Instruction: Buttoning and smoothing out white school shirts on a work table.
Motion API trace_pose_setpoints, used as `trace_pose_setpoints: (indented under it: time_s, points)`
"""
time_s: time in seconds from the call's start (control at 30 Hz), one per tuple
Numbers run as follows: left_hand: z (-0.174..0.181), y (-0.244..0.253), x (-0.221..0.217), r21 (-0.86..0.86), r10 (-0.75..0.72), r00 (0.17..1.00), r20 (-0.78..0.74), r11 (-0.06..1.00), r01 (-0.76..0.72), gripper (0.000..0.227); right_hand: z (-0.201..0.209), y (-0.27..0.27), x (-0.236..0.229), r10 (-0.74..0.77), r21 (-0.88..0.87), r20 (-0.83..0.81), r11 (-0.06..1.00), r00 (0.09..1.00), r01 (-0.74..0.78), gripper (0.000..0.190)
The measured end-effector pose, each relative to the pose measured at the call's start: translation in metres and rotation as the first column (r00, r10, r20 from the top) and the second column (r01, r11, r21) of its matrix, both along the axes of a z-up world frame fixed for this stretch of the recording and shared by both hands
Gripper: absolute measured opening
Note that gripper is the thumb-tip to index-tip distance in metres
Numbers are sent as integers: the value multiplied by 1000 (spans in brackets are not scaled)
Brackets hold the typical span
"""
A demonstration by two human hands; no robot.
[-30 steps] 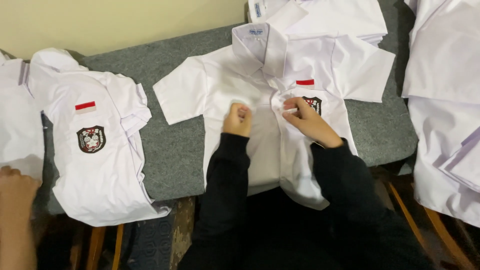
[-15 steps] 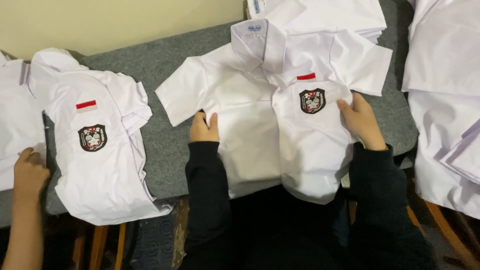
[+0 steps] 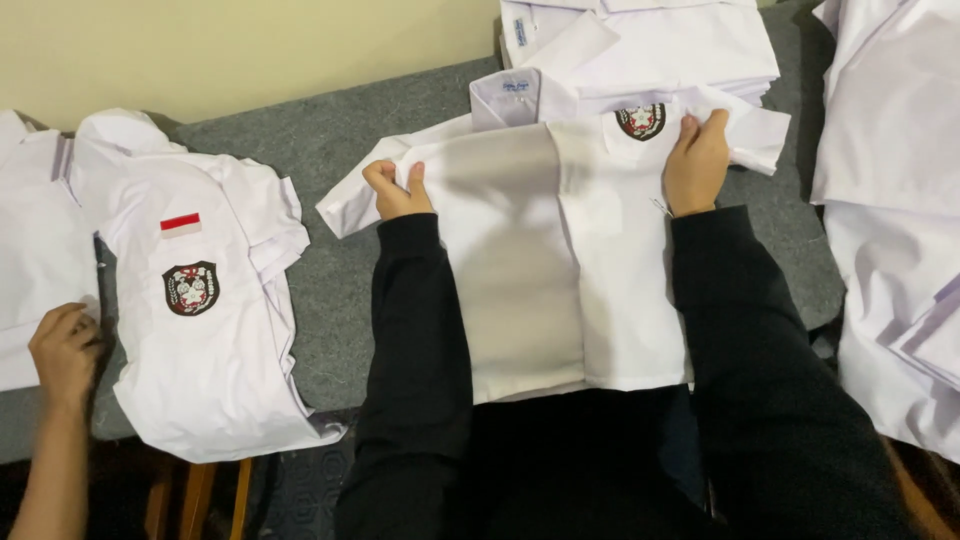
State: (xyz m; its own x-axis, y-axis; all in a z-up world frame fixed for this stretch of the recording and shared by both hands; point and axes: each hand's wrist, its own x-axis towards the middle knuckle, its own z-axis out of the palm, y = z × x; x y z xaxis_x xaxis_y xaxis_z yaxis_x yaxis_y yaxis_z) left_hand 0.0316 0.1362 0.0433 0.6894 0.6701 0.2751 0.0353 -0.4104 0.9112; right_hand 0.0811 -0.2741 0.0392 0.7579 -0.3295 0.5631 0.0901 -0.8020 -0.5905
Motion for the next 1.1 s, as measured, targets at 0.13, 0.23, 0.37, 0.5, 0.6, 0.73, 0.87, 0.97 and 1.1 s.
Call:
trace_pose_setpoints:
  time_s: [0.13, 0.23, 0.37, 0.5, 0.6, 0.73, 0.87, 0.97, 1.1]
  points:
    - [-11, 2, 22, 15, -17, 995, -100, 1000, 19, 40, -8, 9, 20, -92, -37, -85, 995, 992, 89, 20]
    - [-33, 8, 44, 60, -17, 985, -172, 998, 28, 40, -9, 15, 32, -159, -55, -194, 987, 968, 151, 24]
    - [-54, 11, 59, 237, -15, 998, -64, 971, 30, 42, -18, 15, 42, -206, -152, -224, 973, 952, 175, 28]
    - [-54, 6, 58, 476, 91, 991, 94, 871, -125, 42, -17, 10, 37, -131, -134, -238, 986, 962, 101, 26]
    - [-12, -22, 28, 675, 278, 954, 112, 683, -278, 45, -6, -1, 26, -71, -87, -277, 995, 958, 48, 37]
    - [6, -56, 33, 756, -116, 993, 28, 652, 55, 37, 85, 56, -37, -102, -173, 70, 978, 992, 113, 58]
    - [7, -111, 41, 470, -616, 642, -456, 446, 761, 7, 59, 104, -40, 341, -41, -155, 935, 927, -351, 16]
    - [-22, -124, 61, 448, -617, 615, -490, 427, 785, 5, 23, 122, -38, 368, -31, -427, 907, 826, -420, 25]
    - [-51, -117, 68, 458, -662, 645, -381, 470, 754, 13, 33, 131, -50, 358, -94, -501, 882, 788, -461, 39]
